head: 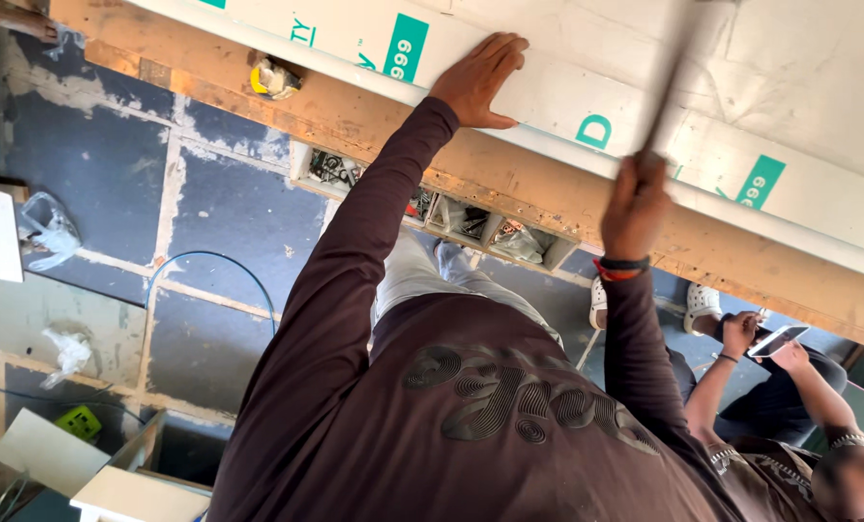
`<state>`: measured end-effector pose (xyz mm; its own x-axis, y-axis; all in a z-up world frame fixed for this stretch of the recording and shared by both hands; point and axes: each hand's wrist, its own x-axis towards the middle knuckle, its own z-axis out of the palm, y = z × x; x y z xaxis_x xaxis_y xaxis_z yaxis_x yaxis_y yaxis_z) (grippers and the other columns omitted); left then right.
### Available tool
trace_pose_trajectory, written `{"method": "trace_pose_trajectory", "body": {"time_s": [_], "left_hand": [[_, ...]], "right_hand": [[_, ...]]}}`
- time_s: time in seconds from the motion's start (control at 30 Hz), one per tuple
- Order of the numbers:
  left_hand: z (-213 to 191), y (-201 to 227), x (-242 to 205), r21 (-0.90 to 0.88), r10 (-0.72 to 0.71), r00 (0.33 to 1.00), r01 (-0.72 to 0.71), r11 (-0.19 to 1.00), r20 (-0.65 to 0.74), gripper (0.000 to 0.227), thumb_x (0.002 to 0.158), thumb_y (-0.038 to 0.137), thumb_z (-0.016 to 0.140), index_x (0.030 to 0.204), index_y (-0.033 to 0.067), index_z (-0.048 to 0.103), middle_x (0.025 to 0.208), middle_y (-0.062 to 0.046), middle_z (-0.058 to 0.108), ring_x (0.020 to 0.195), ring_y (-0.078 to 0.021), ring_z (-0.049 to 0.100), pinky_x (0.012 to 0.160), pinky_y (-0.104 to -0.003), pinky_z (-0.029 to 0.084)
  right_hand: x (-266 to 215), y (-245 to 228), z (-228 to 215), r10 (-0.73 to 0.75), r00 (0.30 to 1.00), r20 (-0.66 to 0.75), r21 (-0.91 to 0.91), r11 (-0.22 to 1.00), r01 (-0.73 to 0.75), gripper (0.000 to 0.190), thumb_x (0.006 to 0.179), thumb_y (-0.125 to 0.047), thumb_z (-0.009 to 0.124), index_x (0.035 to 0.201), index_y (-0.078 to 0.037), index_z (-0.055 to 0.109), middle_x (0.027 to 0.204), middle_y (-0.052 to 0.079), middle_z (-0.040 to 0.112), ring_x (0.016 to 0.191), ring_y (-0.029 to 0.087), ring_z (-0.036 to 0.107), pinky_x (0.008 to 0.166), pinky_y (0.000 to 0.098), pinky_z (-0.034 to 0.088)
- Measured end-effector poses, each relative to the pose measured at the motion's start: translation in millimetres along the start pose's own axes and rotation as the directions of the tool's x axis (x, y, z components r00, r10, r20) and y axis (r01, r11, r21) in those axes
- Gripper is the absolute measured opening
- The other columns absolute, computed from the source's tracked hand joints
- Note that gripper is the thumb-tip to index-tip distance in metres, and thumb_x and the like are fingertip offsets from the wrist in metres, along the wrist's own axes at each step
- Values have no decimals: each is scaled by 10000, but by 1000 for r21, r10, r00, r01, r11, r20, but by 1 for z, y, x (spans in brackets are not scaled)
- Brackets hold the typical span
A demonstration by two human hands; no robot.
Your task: The person hammers nails into a large white board on a wooden workbench, using a hammer to strike the nails until they are secure.
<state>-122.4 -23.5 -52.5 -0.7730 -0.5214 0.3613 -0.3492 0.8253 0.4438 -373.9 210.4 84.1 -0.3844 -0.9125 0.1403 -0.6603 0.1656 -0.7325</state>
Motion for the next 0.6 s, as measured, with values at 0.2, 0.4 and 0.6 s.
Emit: {"method": "trace_pose_trajectory", "body": {"time_s": [0.2, 0.4, 0.6], "left_hand": [[-2, 1, 4, 19, 27, 1000, -26, 999, -12, 819, 810, 480, 912, 1313, 15, 464, 1535, -194, 399, 1478, -397, 306, 1270, -479, 278], [-9, 10, 2, -21, -43, 997, 44, 999, 62, 799, 800, 448, 912, 1293, 20, 452, 1518, -182, 408, 1468, -404, 329, 1245, -458, 312], [-11, 6, 2, -39, 12, 1000, -12, 999, 8, 789, 778, 410, 934, 1284, 39, 457, 1537, -181, 403, 1466, -398, 342, 1262, -469, 318]], "right_hand": [[-21, 52, 56, -137, 987, -87, 266, 951, 155, 262, 1085, -238, 627, 1097, -1, 514, 746, 194, 518, 588, 330, 491, 528, 433, 383], [-10, 23, 9, 39, 997, 62, -28, 999, -37, 203, 1110, -179, 616, 1080, -3, 519, 733, 152, 558, 599, 318, 532, 548, 431, 399], [-23, 41, 54, -396, 906, -150, -42, 918, 394, 157, 1148, -143, 551, 1127, 12, 538, 858, 190, 610, 795, 345, 605, 728, 446, 517]]}}
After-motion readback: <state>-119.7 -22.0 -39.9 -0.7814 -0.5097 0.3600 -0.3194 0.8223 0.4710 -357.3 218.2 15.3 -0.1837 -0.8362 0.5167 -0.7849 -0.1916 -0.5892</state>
